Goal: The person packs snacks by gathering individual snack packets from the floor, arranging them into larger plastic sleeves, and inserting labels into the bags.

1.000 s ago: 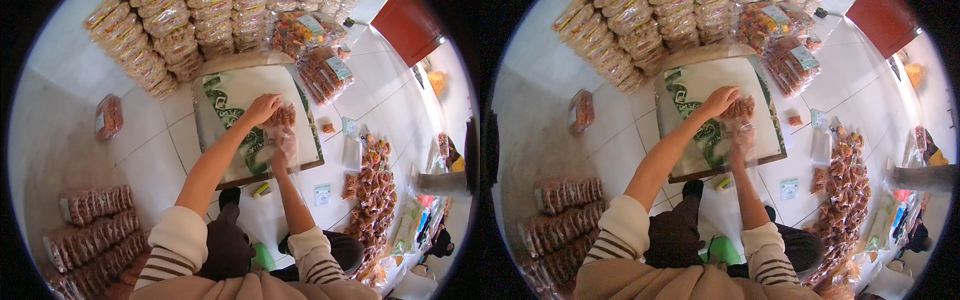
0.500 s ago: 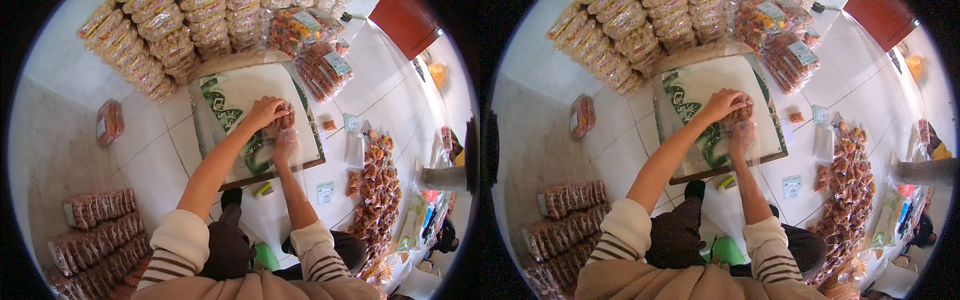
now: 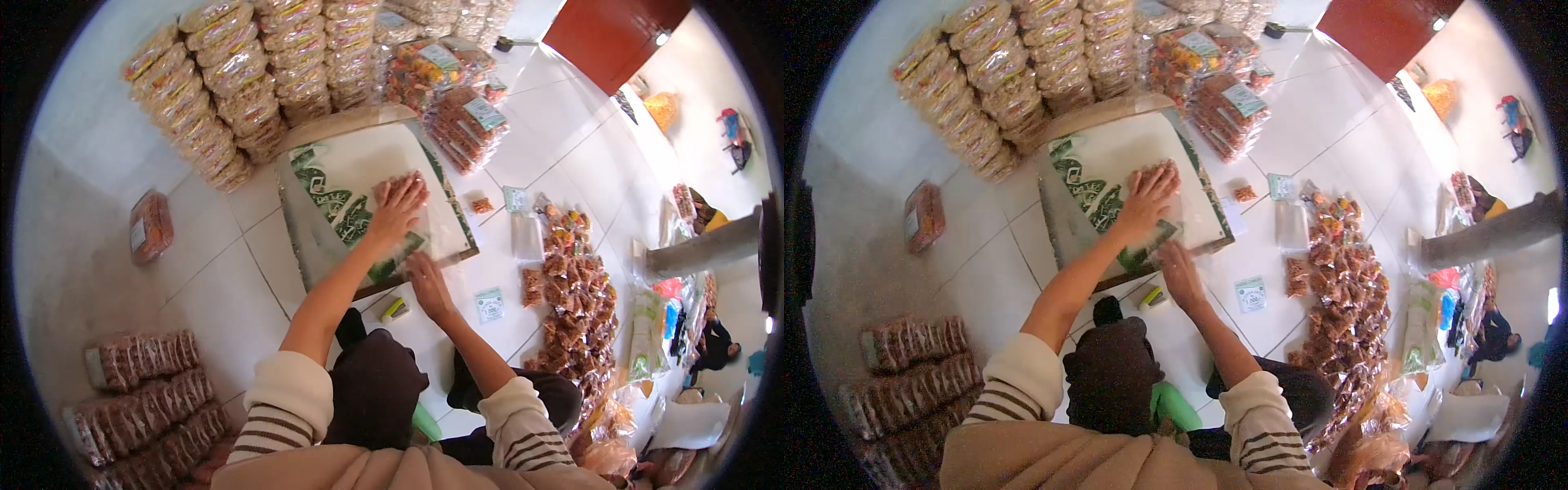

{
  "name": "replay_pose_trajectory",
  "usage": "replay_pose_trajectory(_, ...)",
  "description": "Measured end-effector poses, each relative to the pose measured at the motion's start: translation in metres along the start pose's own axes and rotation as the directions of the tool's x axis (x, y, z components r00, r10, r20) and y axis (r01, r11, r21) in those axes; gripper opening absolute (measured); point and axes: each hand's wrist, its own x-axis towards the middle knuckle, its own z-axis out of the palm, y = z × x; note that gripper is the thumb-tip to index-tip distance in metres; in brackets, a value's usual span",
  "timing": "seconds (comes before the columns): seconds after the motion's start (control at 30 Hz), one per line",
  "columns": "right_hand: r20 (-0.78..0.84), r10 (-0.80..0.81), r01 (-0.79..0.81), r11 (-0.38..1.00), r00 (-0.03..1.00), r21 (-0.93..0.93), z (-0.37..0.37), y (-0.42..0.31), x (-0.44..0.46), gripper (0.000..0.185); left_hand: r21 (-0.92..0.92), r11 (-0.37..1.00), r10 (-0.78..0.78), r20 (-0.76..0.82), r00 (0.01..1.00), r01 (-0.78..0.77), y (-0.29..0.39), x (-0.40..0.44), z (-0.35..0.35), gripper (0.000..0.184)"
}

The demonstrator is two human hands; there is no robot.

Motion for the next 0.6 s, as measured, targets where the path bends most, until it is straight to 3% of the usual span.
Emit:
replay_pose_trajectory(0.1,0.169,-0.121,0.13,0.991,0.978,-0.044,-0.032,-0.001,-0.025,0.038,0.091,0.994,0.053,0.005,0.999,-0.053,-0.019,0.009,0.006,0.065)
replay_pose_trajectory(0.13,0.152,-0.106,0.117,0.991,0.983,-0.068,-0.043,0.004,-0.033,0.038,0.149,0.989,-0.005,0.047,0.999,-0.002,-0.023,0.013,0.003,0.066)
replay_pose_trajectory(0.2,0.368,-0.122,0.161,0.984,0.922,-0.08,-0.067,0.015,-0.05,0.036,0.205,0.979,-0.037,0.07,0.997,0.022,-0.016,0.026,-0.005,0.067)
replay_pose_trajectory(0.27,0.392,-0.079,0.135,0.984,0.916,-0.116,-0.09,0.032,-0.061,0.023,0.121,0.988,-0.109,0.147,0.983,0.091,-0.002,0.043,-0.024,0.069)
replay_pose_trajectory(0.33,0.465,0.06,0.032,0.982,0.883,-0.187,-0.124,0.047,-0.064,0.021,0.08,0.996,-0.061,0.169,0.984,0.048,0.032,0.062,-0.044,0.066)
replay_pose_trajectory(0.4,0.362,0.093,-0.025,0.982,0.928,-0.189,-0.166,0.06,-0.071,0.019,-0.108,0.994,0.04,0.3,0.953,-0.007,0.076,0.082,-0.061,0.055)
replay_pose_trajectory(0.47,0.259,0.453,-0.465,0.885,0.853,-0.016,-0.217,0.061,-0.075,0.018,-0.45,0.885,0.225,0.183,0.957,-0.122,0.123,0.104,-0.071,0.042)
replay_pose_trajectory(0.53,0.016,0.331,-0.331,0.943,0.943,0.011,-0.252,0.086,-0.096,0.019,-0.629,0.747,0.289,0.019,0.957,-0.213,0.183,0.113,-0.085,0.033)
replay_pose_trajectory(0.57,-0.071,0.444,-0.432,0.891,0.893,0.14,-0.268,0.09,-0.107,0.019,-0.627,0.744,0.321,0.033,0.947,-0.23,0.21,0.114,-0.098,0.033)
replay_pose_trajectory(0.6,-0.141,0.559,-0.51,0.814,0.817,0.277,-0.283,0.09,-0.12,0.02,-0.73,0.637,0.366,0.004,0.931,-0.248,0.239,0.114,-0.111,0.031)
